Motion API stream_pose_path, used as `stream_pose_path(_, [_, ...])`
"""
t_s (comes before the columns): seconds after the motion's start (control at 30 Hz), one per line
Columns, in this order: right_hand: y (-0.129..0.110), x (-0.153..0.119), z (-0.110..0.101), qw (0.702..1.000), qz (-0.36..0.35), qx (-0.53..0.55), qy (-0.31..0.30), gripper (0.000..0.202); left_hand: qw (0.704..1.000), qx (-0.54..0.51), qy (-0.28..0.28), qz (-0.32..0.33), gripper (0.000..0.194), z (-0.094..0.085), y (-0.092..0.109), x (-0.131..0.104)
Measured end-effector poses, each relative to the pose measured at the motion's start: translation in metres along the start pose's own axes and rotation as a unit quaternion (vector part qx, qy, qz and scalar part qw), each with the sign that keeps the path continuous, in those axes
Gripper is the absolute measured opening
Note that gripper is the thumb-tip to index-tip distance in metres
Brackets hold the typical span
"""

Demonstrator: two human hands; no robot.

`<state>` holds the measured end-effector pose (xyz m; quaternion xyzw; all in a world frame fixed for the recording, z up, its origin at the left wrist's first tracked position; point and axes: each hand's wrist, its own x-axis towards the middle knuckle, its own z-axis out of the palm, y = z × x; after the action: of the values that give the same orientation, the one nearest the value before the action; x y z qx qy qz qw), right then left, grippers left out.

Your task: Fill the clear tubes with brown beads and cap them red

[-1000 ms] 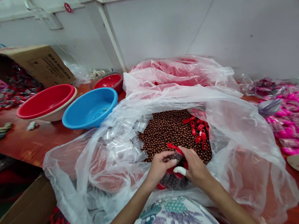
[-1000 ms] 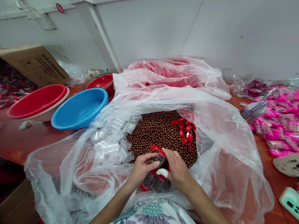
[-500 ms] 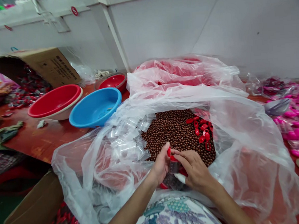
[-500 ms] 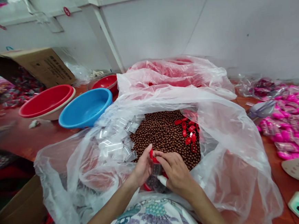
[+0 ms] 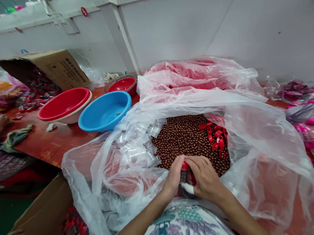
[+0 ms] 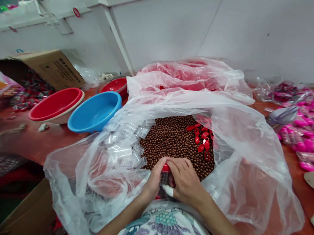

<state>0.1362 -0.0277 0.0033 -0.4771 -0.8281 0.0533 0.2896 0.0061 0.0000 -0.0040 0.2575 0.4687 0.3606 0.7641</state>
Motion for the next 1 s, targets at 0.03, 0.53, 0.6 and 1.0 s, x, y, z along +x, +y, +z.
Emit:
stream_pose_path(0.03, [0.000, 0.000, 0.001, 1.000, -0.003, 0.000, 0.002, 0.056, 1.000, 0.018, -0.004, 0.014, 0.042, -0.001, -0.001, -0.001])
stream_pose_path(0.53, [0.031, -0.010, -0.032, 0.991, -0.006, 0.051, -0.121, 0.070, 0.779, 0.524, 0.132, 0.318, 0.031, -0.045, 0.081, 0.028])
stream_pose_path(0.6, [0.049, -0.006, -0.032, 0.993, 0.044, 0.047, -0.096, 0.044, 0.679, 0.633, 0.201, 0.312, 0.028, -0.061, 0.101, 0.047])
stream_pose_path(1.0, [0.086, 0.086, 0.010, 0.964, 0.221, 0.146, -0.010, 0.032, 0.656, 0.679, 0.176, 0.279, 0.048, -0.072, 0.105, 0.081])
